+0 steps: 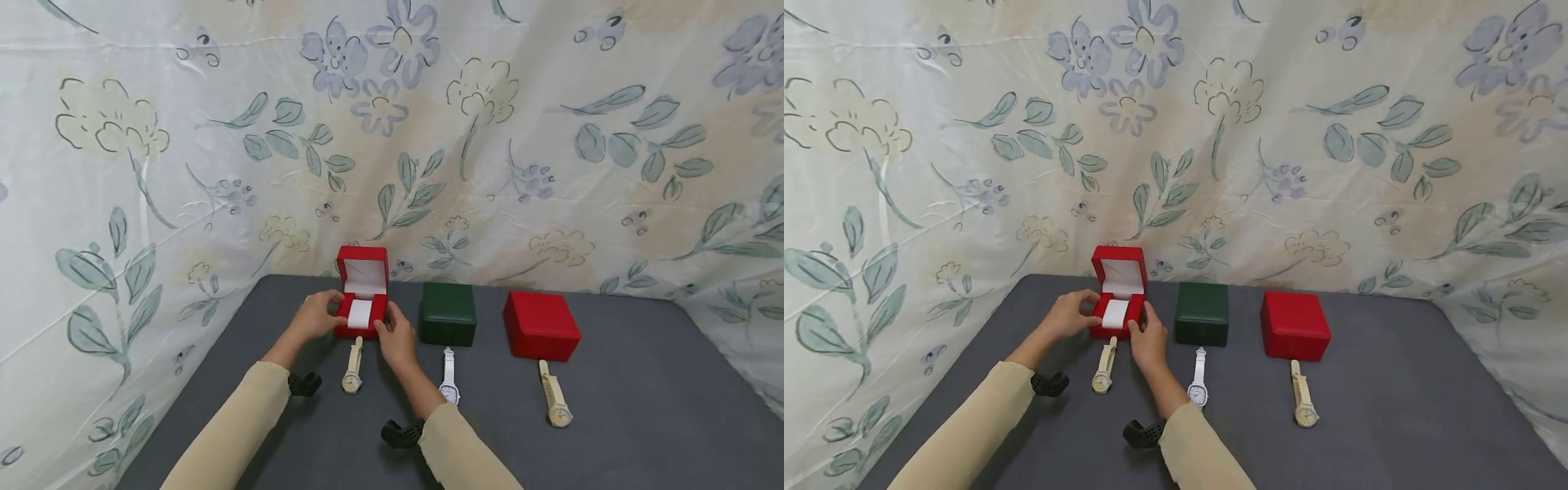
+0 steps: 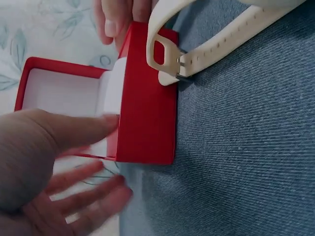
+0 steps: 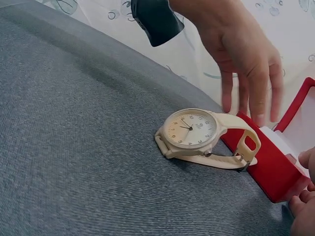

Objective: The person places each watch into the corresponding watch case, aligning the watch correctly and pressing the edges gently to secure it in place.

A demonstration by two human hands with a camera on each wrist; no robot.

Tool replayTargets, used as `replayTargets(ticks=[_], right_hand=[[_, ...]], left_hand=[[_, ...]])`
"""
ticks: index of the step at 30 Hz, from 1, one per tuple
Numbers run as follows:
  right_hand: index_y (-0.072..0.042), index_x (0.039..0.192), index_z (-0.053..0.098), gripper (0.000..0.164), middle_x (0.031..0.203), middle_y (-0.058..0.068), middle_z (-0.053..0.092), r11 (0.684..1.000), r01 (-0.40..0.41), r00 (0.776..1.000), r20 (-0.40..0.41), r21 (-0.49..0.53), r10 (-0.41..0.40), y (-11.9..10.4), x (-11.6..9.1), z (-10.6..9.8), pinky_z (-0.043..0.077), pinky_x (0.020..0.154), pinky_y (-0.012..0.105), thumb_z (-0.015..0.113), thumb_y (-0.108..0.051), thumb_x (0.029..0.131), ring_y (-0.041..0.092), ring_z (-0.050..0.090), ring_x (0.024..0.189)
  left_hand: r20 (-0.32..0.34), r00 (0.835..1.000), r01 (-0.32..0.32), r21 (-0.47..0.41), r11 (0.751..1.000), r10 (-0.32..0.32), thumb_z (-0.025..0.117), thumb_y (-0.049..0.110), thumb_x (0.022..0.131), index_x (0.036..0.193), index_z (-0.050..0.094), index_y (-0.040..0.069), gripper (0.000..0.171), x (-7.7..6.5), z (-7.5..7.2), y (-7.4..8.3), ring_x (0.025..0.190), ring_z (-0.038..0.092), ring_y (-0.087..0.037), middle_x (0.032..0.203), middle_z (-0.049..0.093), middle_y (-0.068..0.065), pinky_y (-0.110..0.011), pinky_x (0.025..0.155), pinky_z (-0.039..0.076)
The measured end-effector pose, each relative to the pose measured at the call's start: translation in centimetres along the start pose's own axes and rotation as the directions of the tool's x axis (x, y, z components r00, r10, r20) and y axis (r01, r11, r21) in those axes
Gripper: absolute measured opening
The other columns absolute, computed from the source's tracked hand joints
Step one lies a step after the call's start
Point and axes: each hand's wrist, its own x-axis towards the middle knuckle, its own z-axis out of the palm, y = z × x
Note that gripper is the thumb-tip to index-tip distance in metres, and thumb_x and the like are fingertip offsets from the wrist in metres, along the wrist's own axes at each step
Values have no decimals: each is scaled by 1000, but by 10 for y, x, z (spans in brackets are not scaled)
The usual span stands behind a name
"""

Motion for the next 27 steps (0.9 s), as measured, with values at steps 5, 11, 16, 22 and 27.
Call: replayTargets(ticks=[5,11,16,22,27], right_hand=[[-1,144,41,54,147,18,46,999,-21,1000,12,29,21,1,3,0,44,104,44,61,-7,94,32,45,136],[-2,144,42,55,146,19,46,999,-41,998,39,14,40,1,4,1,45,103,44,61,-5,93,33,46,135],[-2,145,41,56,147,19,46,998,-55,997,51,16,54,0,2,2,45,103,44,61,-5,93,33,47,134],[-2,144,43,54,144,19,49,998,-66,997,33,2,66,-1,1,3,45,102,44,61,-7,93,31,49,132],[-2,143,45,53,142,20,51,997,-70,997,14,-26,70,-1,2,3,46,101,43,62,-8,93,31,51,130]], left_hand=[[69,991,-113,19,993,111,80,15,78,134,57,12,61,4,-4,5,112,58,-30,135,56,-15,-47,93,53],[219,968,-132,37,991,121,79,15,79,139,54,18,65,16,-8,9,116,51,-30,134,57,-14,-50,96,50],[305,950,-87,52,995,68,79,16,78,142,51,21,70,23,-8,11,121,46,-32,136,54,-15,-50,96,51],[327,942,-103,78,992,72,78,17,79,141,51,20,68,28,-6,10,119,47,-32,135,54,-15,-50,97,50],[312,942,-159,88,983,125,76,15,80,141,52,18,66,27,-4,10,114,50,-31,132,56,-15,-49,94,51]])
